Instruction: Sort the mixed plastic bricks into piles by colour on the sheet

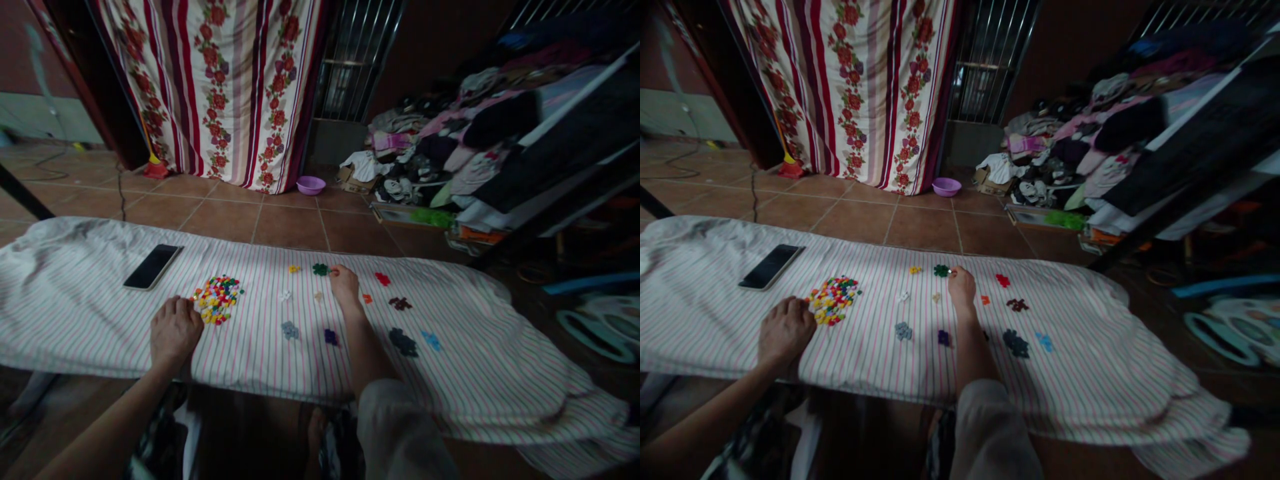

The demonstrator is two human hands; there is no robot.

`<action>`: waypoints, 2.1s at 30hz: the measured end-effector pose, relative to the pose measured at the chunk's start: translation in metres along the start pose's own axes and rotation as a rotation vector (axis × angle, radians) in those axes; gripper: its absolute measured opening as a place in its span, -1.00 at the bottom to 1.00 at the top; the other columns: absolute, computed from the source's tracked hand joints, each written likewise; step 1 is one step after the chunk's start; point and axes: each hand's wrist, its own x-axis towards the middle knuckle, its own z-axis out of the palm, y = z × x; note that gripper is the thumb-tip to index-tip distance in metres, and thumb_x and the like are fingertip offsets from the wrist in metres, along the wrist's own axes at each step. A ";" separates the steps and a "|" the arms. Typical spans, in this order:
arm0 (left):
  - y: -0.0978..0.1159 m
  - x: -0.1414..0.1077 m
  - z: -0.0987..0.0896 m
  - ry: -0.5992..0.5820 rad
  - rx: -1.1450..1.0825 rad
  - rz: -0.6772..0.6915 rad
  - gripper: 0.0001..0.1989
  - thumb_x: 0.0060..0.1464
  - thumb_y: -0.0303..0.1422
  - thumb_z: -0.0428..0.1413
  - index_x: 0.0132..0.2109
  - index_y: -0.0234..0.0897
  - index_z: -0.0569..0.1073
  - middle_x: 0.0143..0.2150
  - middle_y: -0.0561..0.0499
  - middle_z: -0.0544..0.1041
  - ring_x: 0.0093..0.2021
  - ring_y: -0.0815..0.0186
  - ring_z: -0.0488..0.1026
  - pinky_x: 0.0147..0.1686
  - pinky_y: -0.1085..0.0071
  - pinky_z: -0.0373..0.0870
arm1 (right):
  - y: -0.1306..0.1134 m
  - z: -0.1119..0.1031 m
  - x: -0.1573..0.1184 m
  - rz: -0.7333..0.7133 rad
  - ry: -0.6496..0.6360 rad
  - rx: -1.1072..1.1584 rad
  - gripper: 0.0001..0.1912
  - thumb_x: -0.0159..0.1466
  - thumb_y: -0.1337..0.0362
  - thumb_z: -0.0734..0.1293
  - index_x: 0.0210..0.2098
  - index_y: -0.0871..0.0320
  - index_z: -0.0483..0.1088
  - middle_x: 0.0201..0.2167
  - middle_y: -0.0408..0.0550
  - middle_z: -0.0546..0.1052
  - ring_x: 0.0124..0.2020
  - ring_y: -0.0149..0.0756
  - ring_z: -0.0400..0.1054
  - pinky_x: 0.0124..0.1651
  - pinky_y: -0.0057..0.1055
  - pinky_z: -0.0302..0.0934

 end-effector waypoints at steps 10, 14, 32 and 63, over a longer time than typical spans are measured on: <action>-0.001 0.000 0.002 0.008 0.008 -0.002 -0.77 0.17 -0.35 -0.11 -0.14 -0.33 0.38 -0.10 -0.15 0.47 -0.10 0.11 0.41 -0.14 0.24 0.26 | -0.001 0.001 0.000 0.029 -0.052 0.052 -0.64 0.23 0.43 0.18 -0.13 0.10 0.56 -0.15 -0.04 0.61 -0.07 -0.25 0.46 -0.01 -0.46 0.25; -0.002 0.000 0.003 0.008 0.006 0.004 -0.77 0.17 -0.35 -0.11 -0.15 -0.33 0.38 -0.10 -0.15 0.47 -0.10 0.11 0.41 -0.14 0.24 0.26 | 0.000 0.001 0.001 0.043 -0.055 0.067 -0.65 0.24 0.41 0.19 -0.11 0.13 0.55 -0.14 -0.01 0.60 -0.07 -0.23 0.46 -0.03 -0.45 0.26; -0.002 -0.001 0.003 0.021 -0.020 -0.008 -0.78 0.16 -0.36 -0.10 -0.15 -0.34 0.38 -0.10 -0.18 0.46 -0.09 0.10 0.39 -0.14 0.21 0.26 | -0.043 -0.004 -0.017 -0.070 -0.034 -0.059 -0.65 0.29 0.38 0.16 -0.06 0.12 0.52 -0.15 0.04 0.56 -0.13 -0.22 0.43 -0.09 -0.40 0.20; -0.003 0.000 0.005 0.021 -0.069 -0.012 -0.77 0.15 -0.37 -0.11 -0.13 -0.35 0.38 -0.10 -0.19 0.45 -0.07 0.11 0.36 -0.12 0.23 0.22 | -0.141 0.059 -0.114 -0.830 -0.427 0.017 -0.77 0.37 0.36 0.19 -0.10 0.13 0.45 -0.14 0.00 0.50 -0.04 -0.25 0.29 0.09 -0.34 0.12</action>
